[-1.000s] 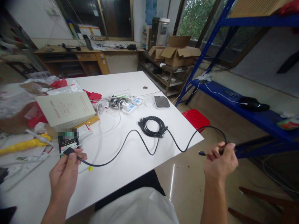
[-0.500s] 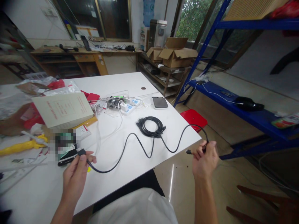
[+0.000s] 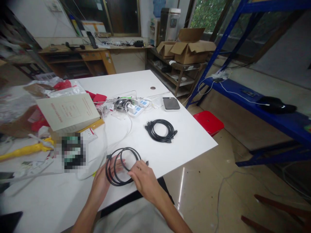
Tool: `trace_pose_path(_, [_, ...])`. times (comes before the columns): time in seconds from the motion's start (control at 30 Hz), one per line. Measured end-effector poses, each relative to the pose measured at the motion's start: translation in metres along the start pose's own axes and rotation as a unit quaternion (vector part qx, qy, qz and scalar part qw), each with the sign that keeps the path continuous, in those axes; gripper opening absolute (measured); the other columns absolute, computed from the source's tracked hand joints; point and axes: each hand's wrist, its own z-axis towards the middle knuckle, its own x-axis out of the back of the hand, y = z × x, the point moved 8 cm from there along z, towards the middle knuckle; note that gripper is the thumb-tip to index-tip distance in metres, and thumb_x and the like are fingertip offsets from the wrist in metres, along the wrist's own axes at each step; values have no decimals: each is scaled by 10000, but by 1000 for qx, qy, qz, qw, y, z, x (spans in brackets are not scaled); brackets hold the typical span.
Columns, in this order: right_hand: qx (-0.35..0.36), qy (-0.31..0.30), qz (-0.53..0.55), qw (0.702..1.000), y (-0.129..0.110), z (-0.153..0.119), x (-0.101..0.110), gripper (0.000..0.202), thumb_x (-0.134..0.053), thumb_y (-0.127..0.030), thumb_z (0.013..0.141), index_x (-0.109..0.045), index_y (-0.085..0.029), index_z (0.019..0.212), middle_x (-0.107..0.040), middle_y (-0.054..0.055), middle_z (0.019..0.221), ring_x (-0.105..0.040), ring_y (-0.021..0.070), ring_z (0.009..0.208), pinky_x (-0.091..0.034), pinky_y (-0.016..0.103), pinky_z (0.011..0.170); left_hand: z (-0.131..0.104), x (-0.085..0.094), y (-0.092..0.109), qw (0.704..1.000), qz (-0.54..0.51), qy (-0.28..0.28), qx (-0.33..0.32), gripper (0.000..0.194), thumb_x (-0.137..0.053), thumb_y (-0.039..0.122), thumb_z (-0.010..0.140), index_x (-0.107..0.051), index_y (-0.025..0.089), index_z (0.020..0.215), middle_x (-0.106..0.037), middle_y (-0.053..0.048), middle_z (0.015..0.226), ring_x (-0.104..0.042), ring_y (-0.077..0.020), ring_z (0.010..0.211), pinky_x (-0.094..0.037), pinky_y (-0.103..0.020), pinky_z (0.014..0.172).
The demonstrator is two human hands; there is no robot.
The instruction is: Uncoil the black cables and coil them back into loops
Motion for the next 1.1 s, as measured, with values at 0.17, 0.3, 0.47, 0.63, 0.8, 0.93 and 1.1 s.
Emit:
trace_pose_path(0.17, [90, -42, -143, 985, -2, 2, -38, 228, -547, -392, 1113, -659, -195, 1118, -645, 92, 1205, -601, 199, 1051, -487, 304, 880, -1, -20, -1, 992, -107, -20, 57, 510, -831, 518, 847, -752, 118, 1153, -767, -79, 869, -737, -212, 758, -605, -318, 655])
trace_pose_path(0.3, [120, -81, -222, 964, 9, 2, -53, 233, -559, -402, 1111, -643, -189, 1071, -676, 48, 1015, -611, 185, 927, -462, 330, 837, -1, -45, 8, 974, -183, -89, 96, 372, -783, 486, 933, -657, 163, 798, -479, 61, 589, -432, -68, 474, -448, -229, 510])
trace_pose_path(0.47, [143, -57, -260, 953, 15, 7, -41, 312, -589, -470, 1088, -628, -163, 1055, -662, 46, 904, -586, 213, 868, -430, 366, 811, 2, -58, 18, 971, -184, -102, 111, 419, -686, 569, 991, -707, 164, 888, -207, 109, 548, -169, -63, 435, -293, -226, 443])
trace_pose_path(0.63, [153, -44, -274, 948, 21, 13, -26, 252, -593, -417, 1096, -649, -175, 1139, -659, 41, 921, -572, 211, 895, -420, 378, 850, 15, -72, 24, 978, -149, -121, 83, 500, -633, 619, 1004, -727, 169, 1201, -140, 125, 559, -94, -70, 439, -252, -227, 441])
trace_pose_path(0.8, [125, -65, -289, 947, 42, 15, -21, 168, -591, -348, 1104, -660, -196, 1084, -661, 40, 955, -571, 203, 939, -414, 416, 935, 36, -67, 20, 996, -20, -90, -4, 574, -670, 623, 979, -681, 134, 1280, -399, 95, 605, -377, -84, 486, -414, -247, 534])
trace_pose_path(0.93, [95, -62, -270, 956, 61, 15, -10, 137, -603, -308, 1096, -668, -188, 1107, -670, 67, 1048, -579, 209, 1006, -424, 420, 968, 49, -43, 18, 979, 179, -36, -90, 580, -735, 607, 926, -693, 145, 1274, -676, -22, 828, -653, -186, 772, -536, -317, 751])
trace_pose_path(1.1, [59, -47, -245, 967, 77, 19, 4, 145, -644, -298, 1068, -688, -202, 1167, -665, 112, 1164, -587, 247, 1120, -470, 428, 969, 58, -15, 27, 914, 344, 39, -213, 705, -775, 520, 914, -552, 200, 1501, -714, -74, 1093, -671, -213, 945, -529, -346, 876])
